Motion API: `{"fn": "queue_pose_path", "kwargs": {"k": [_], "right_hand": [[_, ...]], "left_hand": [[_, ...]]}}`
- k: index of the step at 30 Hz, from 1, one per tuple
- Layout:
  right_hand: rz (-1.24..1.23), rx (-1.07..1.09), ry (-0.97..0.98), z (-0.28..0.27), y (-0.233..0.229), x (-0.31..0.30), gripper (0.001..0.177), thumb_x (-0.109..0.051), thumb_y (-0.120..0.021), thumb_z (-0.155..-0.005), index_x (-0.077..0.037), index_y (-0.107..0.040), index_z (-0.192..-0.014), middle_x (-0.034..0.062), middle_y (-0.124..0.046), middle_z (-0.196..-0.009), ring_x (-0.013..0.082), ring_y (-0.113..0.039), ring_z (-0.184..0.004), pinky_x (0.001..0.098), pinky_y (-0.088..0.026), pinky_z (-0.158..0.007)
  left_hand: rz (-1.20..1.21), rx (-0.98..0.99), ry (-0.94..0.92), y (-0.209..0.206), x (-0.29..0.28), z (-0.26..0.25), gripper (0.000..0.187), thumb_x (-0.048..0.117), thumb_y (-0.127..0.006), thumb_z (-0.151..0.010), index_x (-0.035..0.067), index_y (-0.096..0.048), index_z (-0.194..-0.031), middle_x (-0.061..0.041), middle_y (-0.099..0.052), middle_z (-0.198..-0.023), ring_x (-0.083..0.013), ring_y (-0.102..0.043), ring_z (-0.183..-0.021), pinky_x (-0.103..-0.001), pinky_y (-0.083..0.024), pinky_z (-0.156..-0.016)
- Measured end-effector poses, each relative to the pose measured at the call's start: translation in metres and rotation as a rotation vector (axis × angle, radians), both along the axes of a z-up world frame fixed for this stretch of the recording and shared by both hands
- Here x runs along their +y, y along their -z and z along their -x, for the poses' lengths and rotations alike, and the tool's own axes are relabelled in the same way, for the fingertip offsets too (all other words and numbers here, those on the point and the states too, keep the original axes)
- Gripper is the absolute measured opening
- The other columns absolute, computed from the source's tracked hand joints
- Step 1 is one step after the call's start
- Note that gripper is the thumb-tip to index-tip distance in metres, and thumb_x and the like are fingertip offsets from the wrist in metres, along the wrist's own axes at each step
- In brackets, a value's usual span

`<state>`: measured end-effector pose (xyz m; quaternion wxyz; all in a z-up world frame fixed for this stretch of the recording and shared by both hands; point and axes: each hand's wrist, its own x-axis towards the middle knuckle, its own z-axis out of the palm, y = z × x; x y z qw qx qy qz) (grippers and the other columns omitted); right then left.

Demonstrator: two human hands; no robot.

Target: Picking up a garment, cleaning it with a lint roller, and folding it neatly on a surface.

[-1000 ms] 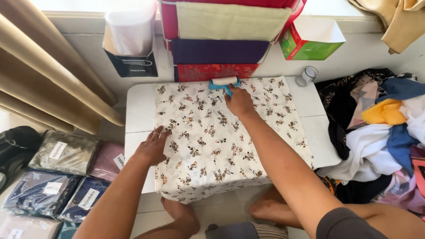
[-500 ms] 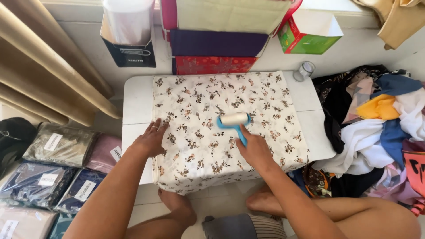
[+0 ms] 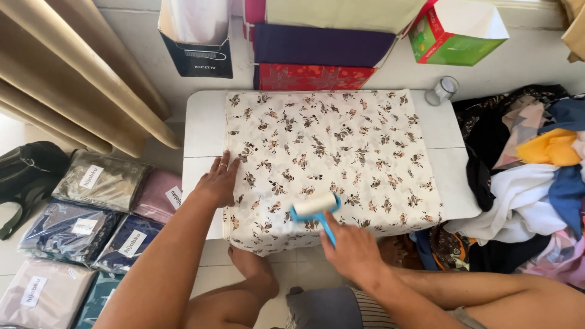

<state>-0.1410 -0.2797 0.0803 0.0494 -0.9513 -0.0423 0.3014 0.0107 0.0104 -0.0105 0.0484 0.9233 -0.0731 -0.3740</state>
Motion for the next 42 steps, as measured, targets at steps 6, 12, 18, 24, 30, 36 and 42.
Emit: {"fn": "queue_pose_path", "kwargs": {"k": [6,12,18,24,30,36,42], "right_hand": [[-0.158,-0.258,0.059,-0.123,0.032,0.035,0.058,-0.040,-0.044,-0.099,-0.009,-0.053,-0.147,0.0237,-0.075,-0.095,0.0448,-0.075,-0.090,0.0573,-0.058,-0.076],[-0.258,-0.510,0.085,-0.239,0.052,0.053,0.053,-0.030,-0.051,-0.100,-0.001,-0.055,-0.144,0.0309,-0.072,-0.099,0.0489,-0.074,-0.094,0.0588,-0.060,-0.076],[-0.257,-0.546,0.024,-0.264,0.070,0.047,0.055,-0.029,-0.056,-0.097,0.003,-0.056,-0.142,0.0313,-0.072,-0.096,0.0471,-0.074,-0.088,0.0581,-0.062,-0.070],[-0.307,-0.407,0.028,-0.169,0.025,0.051,0.057,-0.026,-0.053,-0.100,0.008,-0.048,-0.146,0.0326,-0.072,-0.088,0.0473,-0.074,-0.085,0.0592,-0.062,-0.070],[-0.344,-0.220,0.070,-0.059,-0.014,0.033,0.055,-0.026,-0.047,-0.102,0.009,-0.049,-0.144,0.0287,-0.073,-0.078,0.0406,-0.077,-0.074,0.0524,-0.063,-0.070],[-0.115,0.027,-0.020,0.013,0.001,0.002,0.061,-0.037,-0.048,-0.103,-0.011,-0.034,-0.156,0.0109,-0.067,-0.068,0.0321,-0.067,-0.068,0.0491,-0.052,-0.067],[-0.204,-0.016,-0.023,0.006,-0.001,0.028,0.061,-0.040,-0.049,-0.102,-0.015,-0.037,-0.156,0.0067,-0.063,-0.071,0.0260,-0.061,-0.063,0.0459,-0.048,-0.060]], "left_hand": [[-0.011,-0.138,0.030,-0.020,-0.009,0.007,0.119,0.028,-0.093,-0.073,0.012,-0.019,-0.165,-0.020,-0.012,-0.172,-0.0364,-0.015,-0.158,-0.058,-0.040,-0.116],[-0.040,-0.109,0.010,-0.014,-0.010,0.002,0.114,0.037,-0.087,-0.080,0.013,-0.015,-0.165,-0.018,-0.008,-0.173,-0.0348,-0.013,-0.158,-0.060,-0.040,-0.114],[-0.032,-0.094,0.010,-0.008,-0.008,0.002,0.113,0.039,-0.085,-0.082,0.014,-0.014,-0.165,-0.018,-0.006,-0.173,-0.0351,-0.011,-0.159,-0.060,-0.039,-0.115],[-0.034,-0.118,-0.004,0.011,-0.008,-0.004,0.112,0.038,-0.084,-0.080,0.013,-0.016,-0.165,-0.019,-0.011,-0.172,-0.0354,-0.015,-0.158,-0.061,-0.041,-0.112],[-0.026,-0.131,0.016,0.015,-0.001,-0.006,0.110,0.025,-0.086,-0.078,0.016,-0.019,-0.165,-0.016,-0.013,-0.173,-0.0342,-0.017,-0.158,-0.060,-0.042,-0.112],[-0.079,-0.024,0.005,0.005,-0.001,0.001,0.119,0.037,-0.077,-0.092,0.007,0.014,-0.162,-0.006,0.025,-0.172,-0.0258,0.009,-0.160,-0.052,-0.031,-0.122],[-0.074,0.004,-0.008,-0.002,0.000,-0.001,0.115,0.028,-0.077,-0.090,0.009,0.008,-0.164,-0.004,0.022,-0.173,-0.0241,0.006,-0.160,-0.053,-0.027,-0.123]]}}
